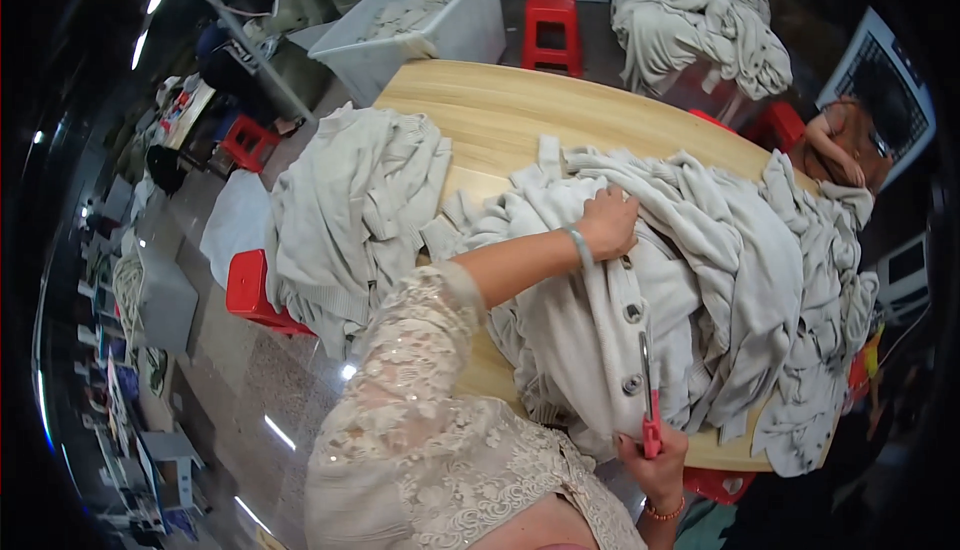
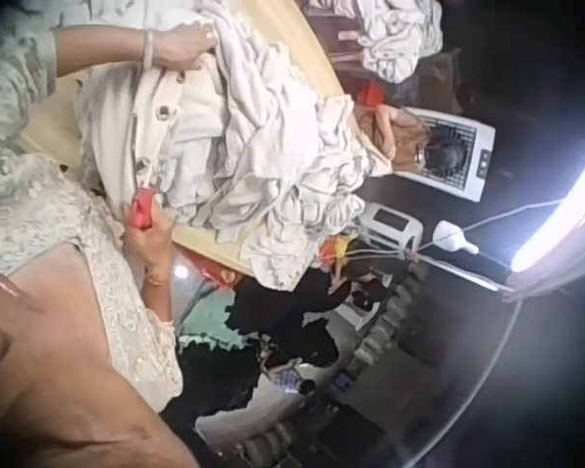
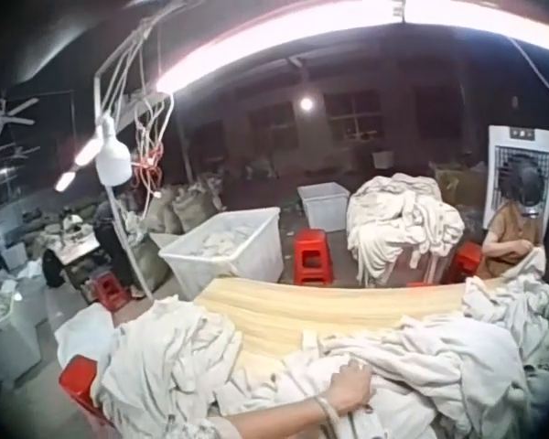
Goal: Trim loose threads from white cardigans using scissors in a garment manufacturing environment.
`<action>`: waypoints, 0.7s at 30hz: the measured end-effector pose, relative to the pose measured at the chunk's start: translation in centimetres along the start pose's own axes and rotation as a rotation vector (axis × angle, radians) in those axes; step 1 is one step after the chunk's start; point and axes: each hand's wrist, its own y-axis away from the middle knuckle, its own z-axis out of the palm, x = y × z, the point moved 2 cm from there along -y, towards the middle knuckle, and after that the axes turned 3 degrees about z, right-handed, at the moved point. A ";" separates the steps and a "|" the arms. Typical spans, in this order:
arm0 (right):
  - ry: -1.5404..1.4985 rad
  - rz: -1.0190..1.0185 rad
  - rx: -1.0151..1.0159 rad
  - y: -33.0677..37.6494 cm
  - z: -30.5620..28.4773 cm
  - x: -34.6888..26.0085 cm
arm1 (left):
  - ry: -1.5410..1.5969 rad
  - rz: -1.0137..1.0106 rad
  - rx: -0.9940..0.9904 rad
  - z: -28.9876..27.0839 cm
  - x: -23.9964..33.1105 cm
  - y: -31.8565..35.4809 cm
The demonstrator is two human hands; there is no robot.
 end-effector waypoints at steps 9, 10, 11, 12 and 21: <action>0.247 -0.093 -0.001 2.1 -4.3 0.4 | 1.077 -0.207 0.194 0.7 -5.0 -0.8; 0.236 -0.060 0.051 2.4 -5.0 0.3 | 1.392 -0.023 0.372 0.0 -5.7 0.2; 0.185 0.057 0.026 3.5 -6.6 2.1 | 1.363 -0.106 0.402 -2.3 -5.1 1.9; 0.204 0.065 0.076 3.7 -7.5 1.0 | 1.305 0.012 0.491 -3.8 -5.6 3.4; 0.909 0.676 0.203 5.3 -8.2 10.8 | 1.537 -0.575 0.027 0.7 -12.9 9.1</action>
